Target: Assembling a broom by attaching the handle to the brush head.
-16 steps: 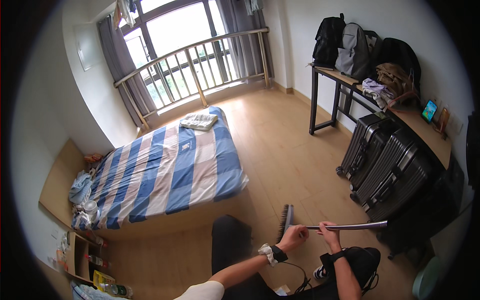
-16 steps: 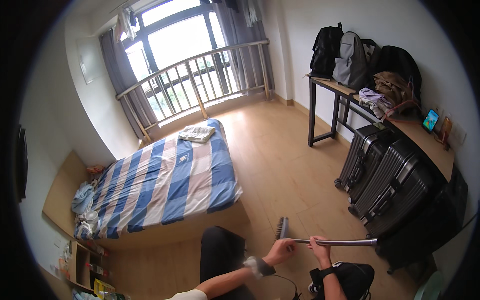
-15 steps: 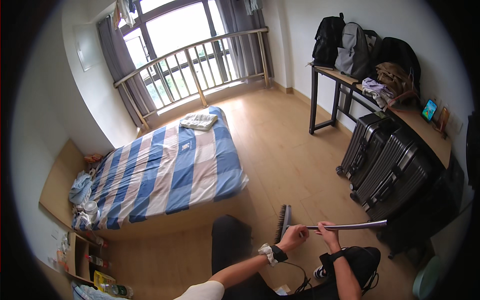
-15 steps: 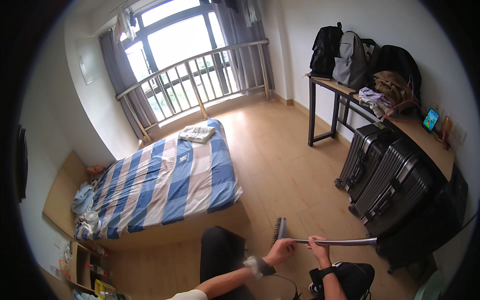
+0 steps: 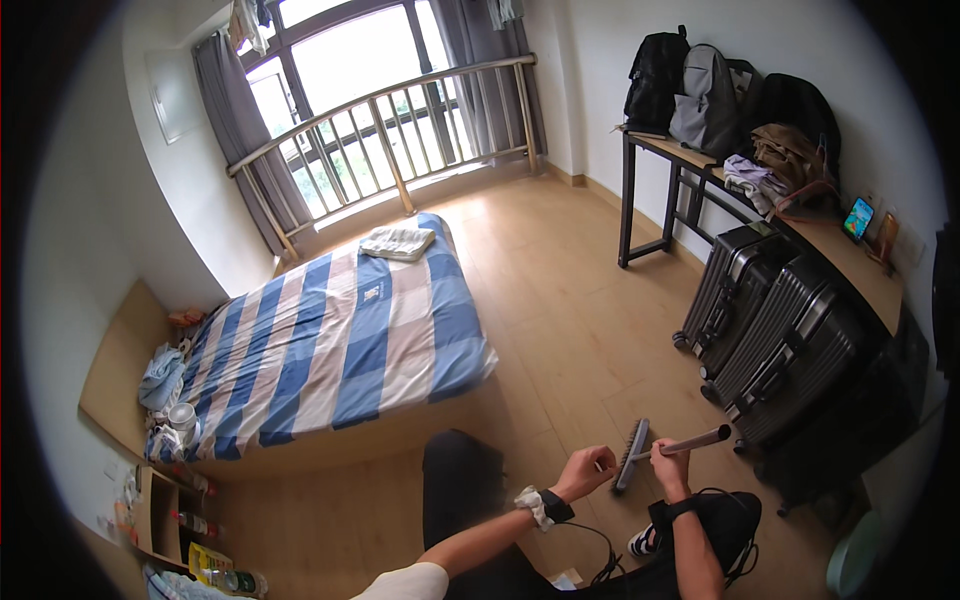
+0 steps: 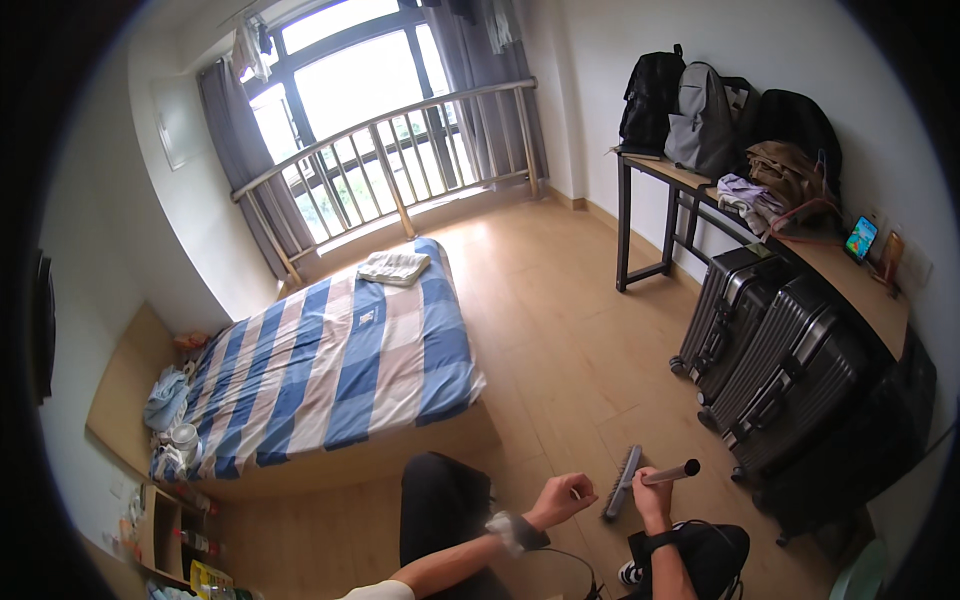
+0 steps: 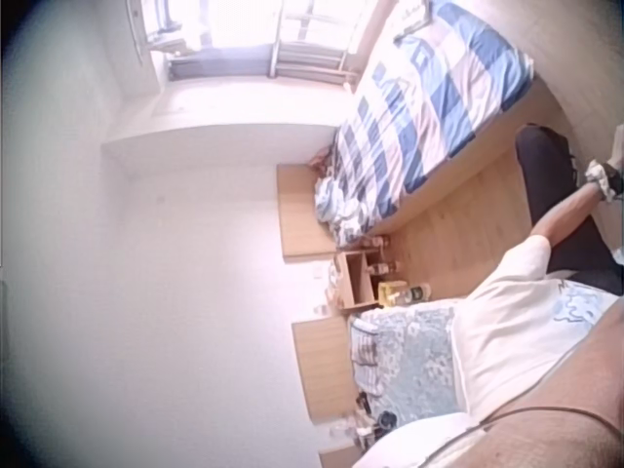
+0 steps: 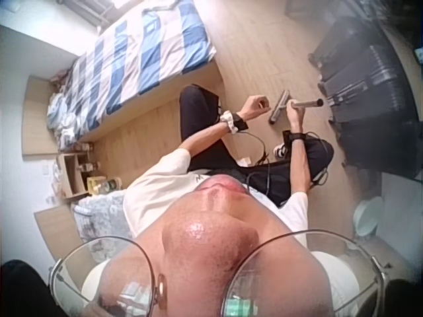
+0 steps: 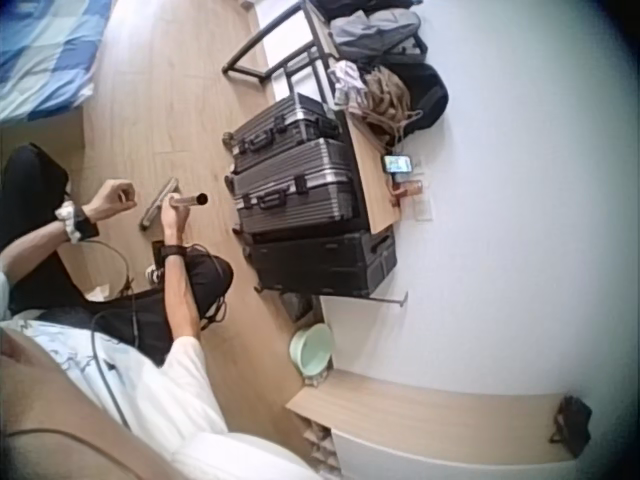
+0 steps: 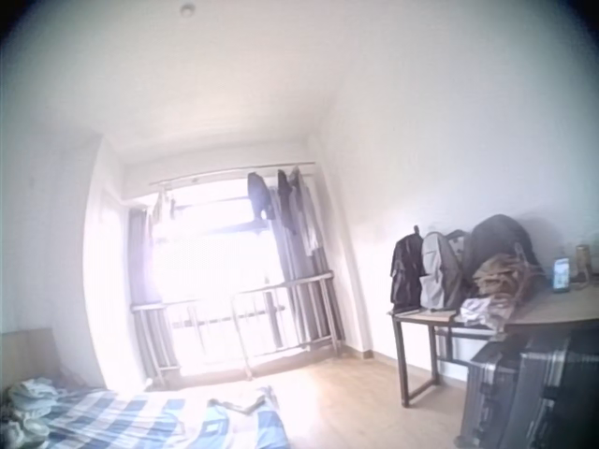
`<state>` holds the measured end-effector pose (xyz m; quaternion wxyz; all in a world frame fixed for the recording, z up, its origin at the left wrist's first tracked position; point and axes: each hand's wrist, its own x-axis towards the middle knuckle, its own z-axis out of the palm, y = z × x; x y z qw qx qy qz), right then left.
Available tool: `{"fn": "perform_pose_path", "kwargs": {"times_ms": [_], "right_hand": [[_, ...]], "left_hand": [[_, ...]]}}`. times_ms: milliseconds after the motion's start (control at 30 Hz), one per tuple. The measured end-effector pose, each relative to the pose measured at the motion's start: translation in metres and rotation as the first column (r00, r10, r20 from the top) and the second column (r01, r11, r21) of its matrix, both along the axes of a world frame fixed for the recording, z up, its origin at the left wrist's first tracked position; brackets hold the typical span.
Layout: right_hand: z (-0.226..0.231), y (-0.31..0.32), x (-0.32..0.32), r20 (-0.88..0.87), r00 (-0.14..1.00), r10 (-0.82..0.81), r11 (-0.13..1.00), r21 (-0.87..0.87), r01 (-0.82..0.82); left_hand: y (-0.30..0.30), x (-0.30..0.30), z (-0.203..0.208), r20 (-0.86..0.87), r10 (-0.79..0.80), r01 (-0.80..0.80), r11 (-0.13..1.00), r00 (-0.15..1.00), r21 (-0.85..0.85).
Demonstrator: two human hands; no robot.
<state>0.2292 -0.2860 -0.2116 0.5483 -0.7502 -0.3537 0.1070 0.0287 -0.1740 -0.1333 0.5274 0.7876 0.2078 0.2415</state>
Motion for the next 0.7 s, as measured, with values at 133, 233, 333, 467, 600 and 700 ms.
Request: {"fn": "perform_pose_path", "kwargs": {"times_ms": [133, 233, 333, 467, 600, 700], "right_hand": [[0.023, 0.000, -0.013, -0.235, 0.972, 0.008, 1.000, 0.023, -0.002], [0.009, 0.001, -0.010, -0.429, 0.900, 0.077, 0.992, 0.123, -0.026], [0.005, 0.007, -0.019, -0.555, 0.817, 0.156, 0.984, 0.157, -0.081], [0.003, 0.007, -0.016, -0.482, 0.870, 0.106, 0.994, 0.060, -0.088], [0.028, 0.004, -0.009, -0.292, 0.956, 0.006, 0.999, -0.045, -0.020], [0.007, -0.006, 0.009, -0.097, 0.993, -0.069, 0.996, -0.060, 0.063]], "left_hand": [[-0.001, 0.000, 0.000, -0.031, 0.011, -0.011, 1.000, 0.999, -0.025], [-0.004, 0.004, -0.002, -0.059, -0.007, 0.004, 0.999, 0.998, -0.045], [-0.004, 0.003, 0.000, -0.088, -0.024, 0.019, 0.998, 0.996, -0.056], [-0.005, 0.000, 0.011, -0.146, 0.001, -0.009, 0.998, 0.989, -0.058], [0.002, -0.007, 0.006, -0.149, 0.026, -0.034, 0.998, 0.988, -0.049], [-0.002, 0.000, 0.008, -0.153, 0.005, -0.006, 1.000, 0.988, -0.008]]}}
